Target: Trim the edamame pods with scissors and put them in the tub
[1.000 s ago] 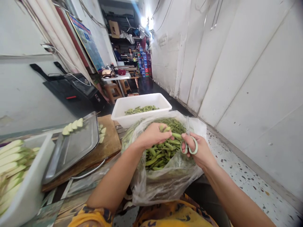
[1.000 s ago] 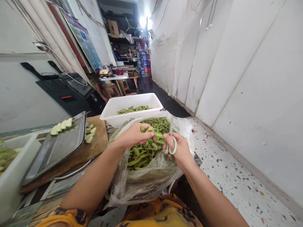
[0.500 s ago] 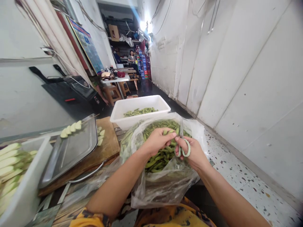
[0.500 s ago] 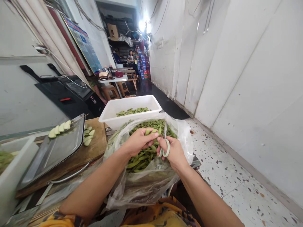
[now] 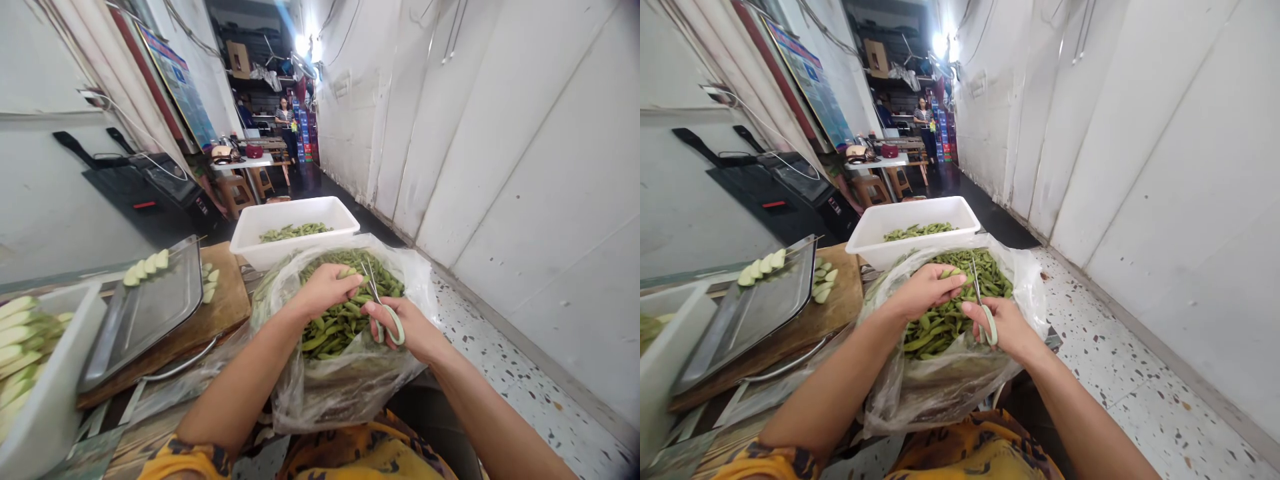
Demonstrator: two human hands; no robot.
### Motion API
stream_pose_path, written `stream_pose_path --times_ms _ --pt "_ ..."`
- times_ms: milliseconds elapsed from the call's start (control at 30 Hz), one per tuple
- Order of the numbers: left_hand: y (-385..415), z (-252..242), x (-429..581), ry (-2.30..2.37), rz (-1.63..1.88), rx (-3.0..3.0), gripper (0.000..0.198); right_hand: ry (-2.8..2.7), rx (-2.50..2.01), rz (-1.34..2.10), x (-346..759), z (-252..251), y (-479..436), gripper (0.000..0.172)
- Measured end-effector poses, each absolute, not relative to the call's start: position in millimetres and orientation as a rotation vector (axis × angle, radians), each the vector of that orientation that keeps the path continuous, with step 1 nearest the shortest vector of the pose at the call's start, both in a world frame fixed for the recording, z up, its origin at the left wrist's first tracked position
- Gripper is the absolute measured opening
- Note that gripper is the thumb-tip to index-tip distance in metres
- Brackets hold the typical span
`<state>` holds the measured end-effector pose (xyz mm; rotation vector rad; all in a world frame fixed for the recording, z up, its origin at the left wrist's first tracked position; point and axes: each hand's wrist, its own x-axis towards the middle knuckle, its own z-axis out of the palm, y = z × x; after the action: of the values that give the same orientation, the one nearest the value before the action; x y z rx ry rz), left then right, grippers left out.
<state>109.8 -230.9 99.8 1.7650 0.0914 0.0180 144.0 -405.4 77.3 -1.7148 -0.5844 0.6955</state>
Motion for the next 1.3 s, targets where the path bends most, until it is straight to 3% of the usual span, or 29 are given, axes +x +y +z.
stream_pose_path --times_ms 333,467,767,900,1067,1300 --pt "-225 107 107 0.028 -0.17 1.798 0.029 -0.463 -1.741 0.655 147 75 -412 0.039" --pt "-227 104 110 0.103 -0.137 1.732 0.016 -0.482 -1.641 0.69 148 80 -421 0.042" --pt "-238 82 117 0.04 0.018 2.011 0.021 -0.449 -1.495 0.667 147 78 -433 0.044" --pt "-243 74 122 -0.027 0.271 2.229 0.007 -0.421 -1.501 0.666 149 74 -432 0.045" --pt "-231 97 107 0.162 0.511 2.124 0.018 -0.447 -1.495 0.675 147 71 -433 0.044" --pt "-146 149 133 0.469 1.327 2.341 0.021 -0.557 -1.498 0.694 139 77 -438 0.048"
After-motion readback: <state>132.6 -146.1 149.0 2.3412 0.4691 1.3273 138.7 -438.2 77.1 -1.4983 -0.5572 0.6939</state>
